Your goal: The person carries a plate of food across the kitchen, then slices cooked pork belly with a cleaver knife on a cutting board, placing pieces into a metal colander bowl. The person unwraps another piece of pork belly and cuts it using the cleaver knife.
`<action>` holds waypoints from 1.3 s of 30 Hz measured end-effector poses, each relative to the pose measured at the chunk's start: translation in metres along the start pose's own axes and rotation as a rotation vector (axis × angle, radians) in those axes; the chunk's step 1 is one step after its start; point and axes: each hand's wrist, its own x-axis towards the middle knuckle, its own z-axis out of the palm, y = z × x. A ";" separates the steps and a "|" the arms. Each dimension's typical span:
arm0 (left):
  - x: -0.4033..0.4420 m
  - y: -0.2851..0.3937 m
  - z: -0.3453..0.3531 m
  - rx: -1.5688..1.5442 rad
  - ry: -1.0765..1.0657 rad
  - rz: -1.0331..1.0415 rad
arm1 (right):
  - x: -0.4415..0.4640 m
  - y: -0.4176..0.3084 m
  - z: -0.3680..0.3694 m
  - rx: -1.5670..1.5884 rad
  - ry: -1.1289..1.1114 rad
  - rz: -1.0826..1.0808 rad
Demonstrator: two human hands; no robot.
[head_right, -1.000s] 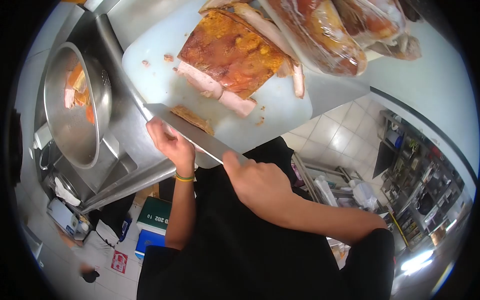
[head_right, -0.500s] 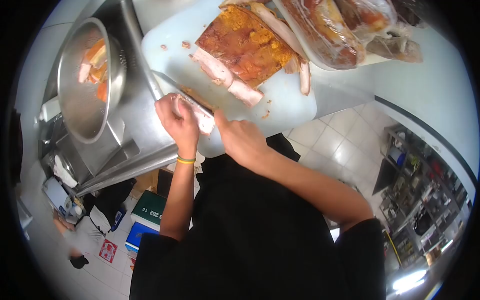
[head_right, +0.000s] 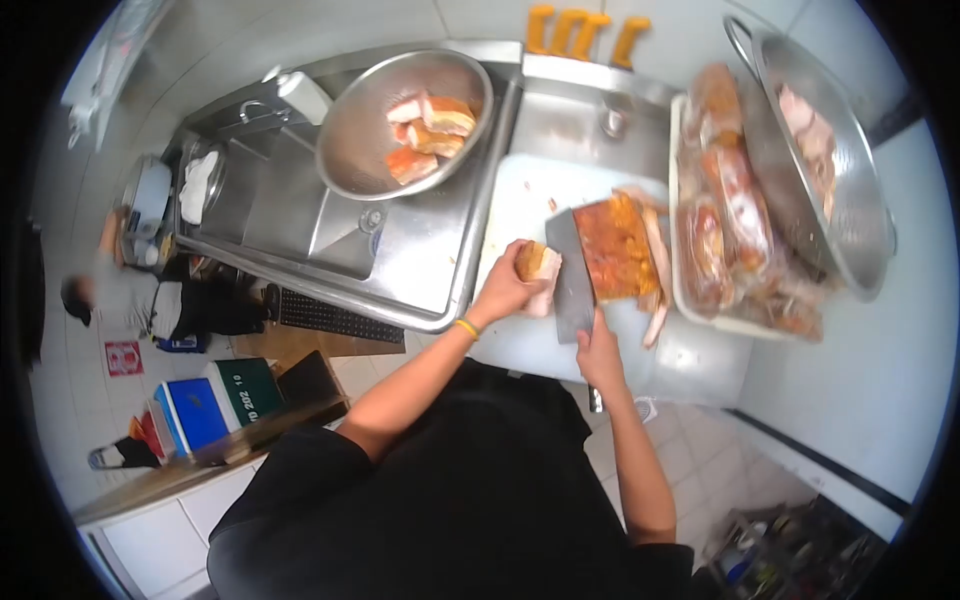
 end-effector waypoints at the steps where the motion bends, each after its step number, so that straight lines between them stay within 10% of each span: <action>1: 0.004 0.006 -0.024 -0.233 -0.059 -0.209 | -0.002 -0.001 0.000 0.016 -0.020 0.040; 9: 0.095 0.031 -0.259 0.150 0.385 0.258 | -0.026 -0.039 -0.006 -0.065 0.059 -0.043; 18: 0.171 -0.031 -0.307 0.510 0.428 -0.204 | -0.044 -0.099 0.009 -0.059 0.182 -0.020; 26: 0.166 -0.083 -0.320 -0.278 0.157 -0.485 | -0.059 -0.104 0.034 -0.198 0.171 0.122; 31: 0.180 -0.080 -0.328 0.565 0.134 -0.051 | -0.057 -0.104 0.034 -0.485 0.230 0.065; 36: 0.164 -0.034 -0.332 0.630 0.184 0.218 | -0.061 -0.120 0.024 -0.703 0.219 -0.019; 39: 0.118 0.069 -0.273 0.222 -0.165 0.586 | -0.066 -0.125 0.021 -0.823 0.204 0.032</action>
